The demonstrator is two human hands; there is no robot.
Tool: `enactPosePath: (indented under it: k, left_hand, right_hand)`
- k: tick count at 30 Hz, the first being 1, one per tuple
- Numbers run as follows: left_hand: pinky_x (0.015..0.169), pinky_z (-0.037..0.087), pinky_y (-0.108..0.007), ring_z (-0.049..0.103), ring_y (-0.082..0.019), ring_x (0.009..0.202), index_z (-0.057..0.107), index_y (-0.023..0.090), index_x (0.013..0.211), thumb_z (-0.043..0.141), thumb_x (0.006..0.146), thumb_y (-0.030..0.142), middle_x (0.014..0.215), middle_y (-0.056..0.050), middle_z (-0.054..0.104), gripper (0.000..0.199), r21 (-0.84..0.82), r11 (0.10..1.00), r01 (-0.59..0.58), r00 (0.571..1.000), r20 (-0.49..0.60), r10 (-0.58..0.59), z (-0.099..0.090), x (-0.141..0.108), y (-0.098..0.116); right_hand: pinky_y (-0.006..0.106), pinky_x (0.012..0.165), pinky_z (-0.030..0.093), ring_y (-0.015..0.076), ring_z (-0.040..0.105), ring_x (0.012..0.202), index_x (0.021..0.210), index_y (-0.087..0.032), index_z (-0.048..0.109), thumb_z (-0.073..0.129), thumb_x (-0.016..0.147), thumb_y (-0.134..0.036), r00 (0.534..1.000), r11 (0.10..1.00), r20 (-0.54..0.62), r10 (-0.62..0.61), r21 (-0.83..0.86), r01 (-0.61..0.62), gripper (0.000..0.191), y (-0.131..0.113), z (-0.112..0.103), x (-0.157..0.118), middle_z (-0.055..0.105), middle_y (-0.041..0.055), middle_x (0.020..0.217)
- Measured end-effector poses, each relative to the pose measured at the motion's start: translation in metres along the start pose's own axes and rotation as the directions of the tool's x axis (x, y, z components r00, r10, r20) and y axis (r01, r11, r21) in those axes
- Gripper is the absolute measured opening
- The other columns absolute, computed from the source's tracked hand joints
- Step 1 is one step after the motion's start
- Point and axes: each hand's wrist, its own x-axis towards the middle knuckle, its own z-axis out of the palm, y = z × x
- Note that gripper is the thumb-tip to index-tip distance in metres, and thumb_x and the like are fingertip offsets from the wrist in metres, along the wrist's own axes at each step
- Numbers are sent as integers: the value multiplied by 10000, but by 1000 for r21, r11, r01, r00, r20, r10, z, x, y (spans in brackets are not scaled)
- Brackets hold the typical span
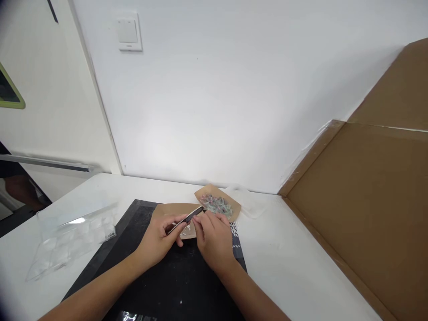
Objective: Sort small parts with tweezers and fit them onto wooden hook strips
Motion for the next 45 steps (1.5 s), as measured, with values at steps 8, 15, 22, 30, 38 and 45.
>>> enactPosePath:
  k: [8, 15, 22, 30, 38, 45]
  left_hand:
    - [604, 493, -218, 685, -113, 549, 695, 269, 1326, 550, 994, 351, 826, 3, 753, 372, -29, 999, -18, 1000, 7, 19, 1, -1, -2]
    - [579, 486, -219, 679, -113, 542, 697, 268, 1324, 541, 994, 367, 874, -11, 765, 378, -20, 999, -26, 1000, 1, 26, 1, 0, -3]
    - [593, 489, -220, 683, -109, 539, 694, 279, 1327, 537, 1000, 389, 863, -2, 755, 380, 2, 1000, -21, 1000, 13, 21, 0, 1, 1]
    - [581, 486, -225, 687, -117, 539, 692, 270, 1329, 531, 997, 392, 872, -9, 764, 389, -9, 1000, -21, 1000, 12, 21, 0, 1, 0]
    - [578, 480, -221, 685, -119, 535, 689, 248, 1335, 521, 1001, 391, 858, -16, 782, 399, 14, 999, -32, 999, 8, 31, 1, 1, -2]
    - [609, 509, -236, 686, -123, 538, 692, 240, 1332, 525, 1000, 397, 897, -25, 789, 403, 5, 999, -36, 999, 12, 36, 1, 1, -2]
  right_hand:
    - [333, 805, 376, 167, 578, 712, 883, -205, 604, 548, 1018, -224, 1000, 1000, 22, 22, 19, -23, 147, 8, 3, -3, 618, -4, 741]
    - [331, 789, 366, 163, 575, 701, 898, -206, 612, 551, 1014, -213, 1000, 1000, 31, -1, 31, 0, 132, 6, 3, -2, 620, -3, 753]
    - [332, 791, 369, 160, 570, 700, 890, -211, 615, 552, 1015, -215, 1000, 1000, 31, 2, 27, -3, 140, 6, 2, -3, 612, -8, 742]
    - [341, 796, 375, 164, 576, 710, 892, -208, 614, 564, 1013, -222, 1000, 1000, 13, 20, 18, -20, 131, 8, 4, -3, 620, -3, 750]
    - [338, 788, 379, 164, 580, 708, 885, -209, 615, 551, 1019, -227, 999, 1000, 24, 21, 21, -22, 150, 8, 4, -3, 621, -4, 748]
    - [341, 791, 381, 165, 591, 710, 881, -210, 617, 550, 1023, -240, 999, 1000, 22, 25, 17, -26, 160, 7, 3, -2, 632, 1, 756]
